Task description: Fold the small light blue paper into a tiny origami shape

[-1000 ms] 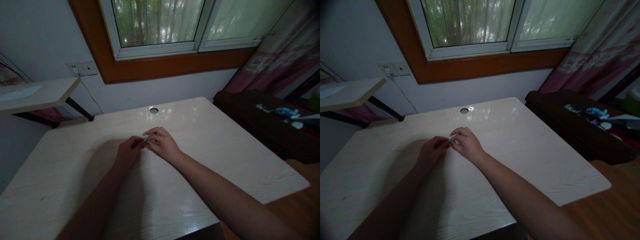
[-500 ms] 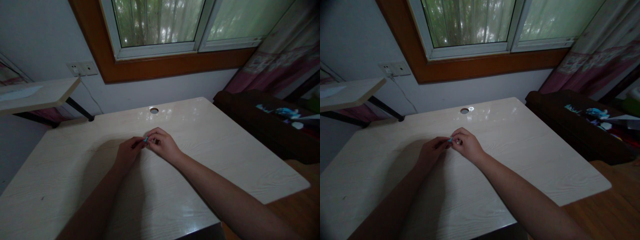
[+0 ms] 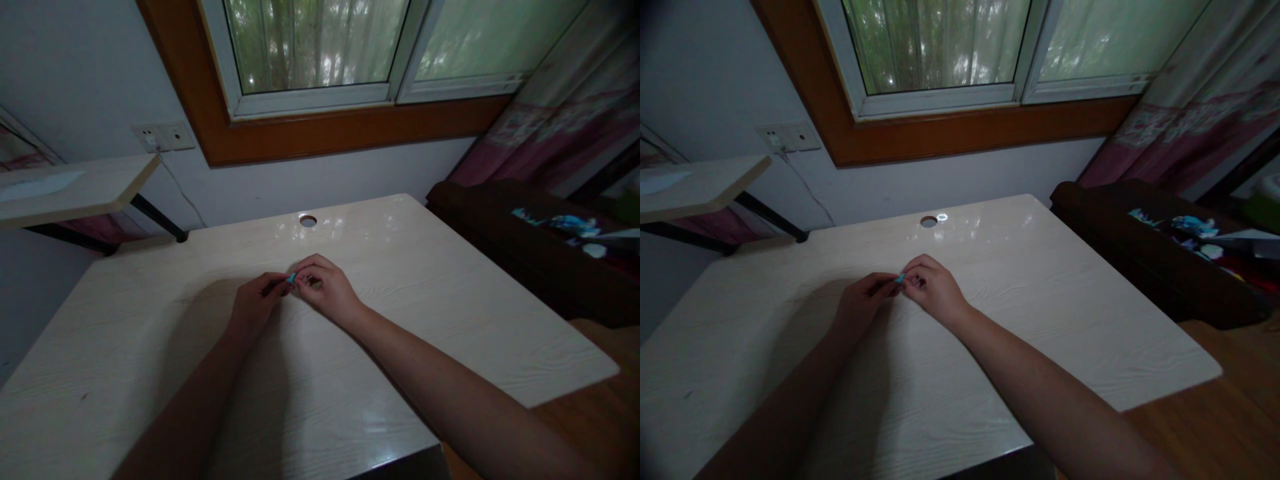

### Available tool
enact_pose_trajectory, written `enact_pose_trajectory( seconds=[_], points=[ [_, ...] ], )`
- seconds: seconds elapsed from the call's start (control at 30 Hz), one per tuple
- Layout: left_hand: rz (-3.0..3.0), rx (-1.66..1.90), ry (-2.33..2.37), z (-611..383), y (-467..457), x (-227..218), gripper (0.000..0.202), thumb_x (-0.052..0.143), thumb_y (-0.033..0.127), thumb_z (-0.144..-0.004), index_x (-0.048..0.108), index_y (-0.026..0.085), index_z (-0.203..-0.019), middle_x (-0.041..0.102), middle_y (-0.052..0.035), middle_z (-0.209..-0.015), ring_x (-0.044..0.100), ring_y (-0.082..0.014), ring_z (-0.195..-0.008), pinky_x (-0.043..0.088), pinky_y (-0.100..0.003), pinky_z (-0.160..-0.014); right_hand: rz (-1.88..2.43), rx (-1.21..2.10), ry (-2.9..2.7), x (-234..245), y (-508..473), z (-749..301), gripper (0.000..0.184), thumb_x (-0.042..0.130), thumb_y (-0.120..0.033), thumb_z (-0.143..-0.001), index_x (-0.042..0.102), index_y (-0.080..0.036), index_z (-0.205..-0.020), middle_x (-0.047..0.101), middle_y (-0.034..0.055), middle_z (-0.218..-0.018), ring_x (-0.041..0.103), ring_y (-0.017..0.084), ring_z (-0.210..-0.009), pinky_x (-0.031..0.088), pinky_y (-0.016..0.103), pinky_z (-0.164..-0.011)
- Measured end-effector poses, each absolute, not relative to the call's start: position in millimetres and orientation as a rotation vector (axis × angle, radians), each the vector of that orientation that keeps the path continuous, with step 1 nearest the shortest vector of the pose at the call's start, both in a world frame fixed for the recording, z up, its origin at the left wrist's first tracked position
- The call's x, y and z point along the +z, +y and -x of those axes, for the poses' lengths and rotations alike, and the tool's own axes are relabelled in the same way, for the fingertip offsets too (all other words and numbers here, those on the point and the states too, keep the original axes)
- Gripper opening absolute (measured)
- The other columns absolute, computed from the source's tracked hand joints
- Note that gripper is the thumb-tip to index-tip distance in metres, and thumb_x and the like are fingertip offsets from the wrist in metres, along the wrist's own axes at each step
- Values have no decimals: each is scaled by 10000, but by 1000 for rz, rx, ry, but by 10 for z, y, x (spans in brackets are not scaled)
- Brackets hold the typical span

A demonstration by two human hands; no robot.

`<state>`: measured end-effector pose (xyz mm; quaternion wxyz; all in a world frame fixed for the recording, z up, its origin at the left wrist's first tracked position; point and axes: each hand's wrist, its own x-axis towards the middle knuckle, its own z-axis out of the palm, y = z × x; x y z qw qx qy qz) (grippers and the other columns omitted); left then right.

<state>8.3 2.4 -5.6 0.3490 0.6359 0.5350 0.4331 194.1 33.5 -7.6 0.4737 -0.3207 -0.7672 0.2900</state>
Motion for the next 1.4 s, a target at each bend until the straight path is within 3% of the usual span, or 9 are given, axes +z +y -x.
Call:
enact_pose_trajectory(
  seconds=[0.6,1.1,1.4],
  points=[
    [-1592,1242,1299,-53,37,-132,225,645,363,-858,702,207,-1009,755,-53,-892,732,-190,-789,592,-324,-779,776,725,-1824,-42,321,-1937,40,649,-189,-848,685,-199,-834,655,61,-958,638,155,-837,564,287,-708],
    [-1687,1328,1170,-83,-9,-67,173,643,306,-882,685,210,-1020,670,-43,-944,692,-141,-755,588,-266,-708,766,940,-1674,-26,347,-1949,65,676,-225,-840,700,-207,-782,659,51,-953,640,154,-871,545,292,-728],
    [-1740,1321,1092,-71,-21,-28,127,658,258,-874,677,207,-988,589,-37,-994,654,-116,-752,598,-256,-674,734,989,-1721,-18,327,-1956,44,683,-216,-827,700,-207,-787,653,49,-970,620,140,-813,521,266,-660]
  ],
)
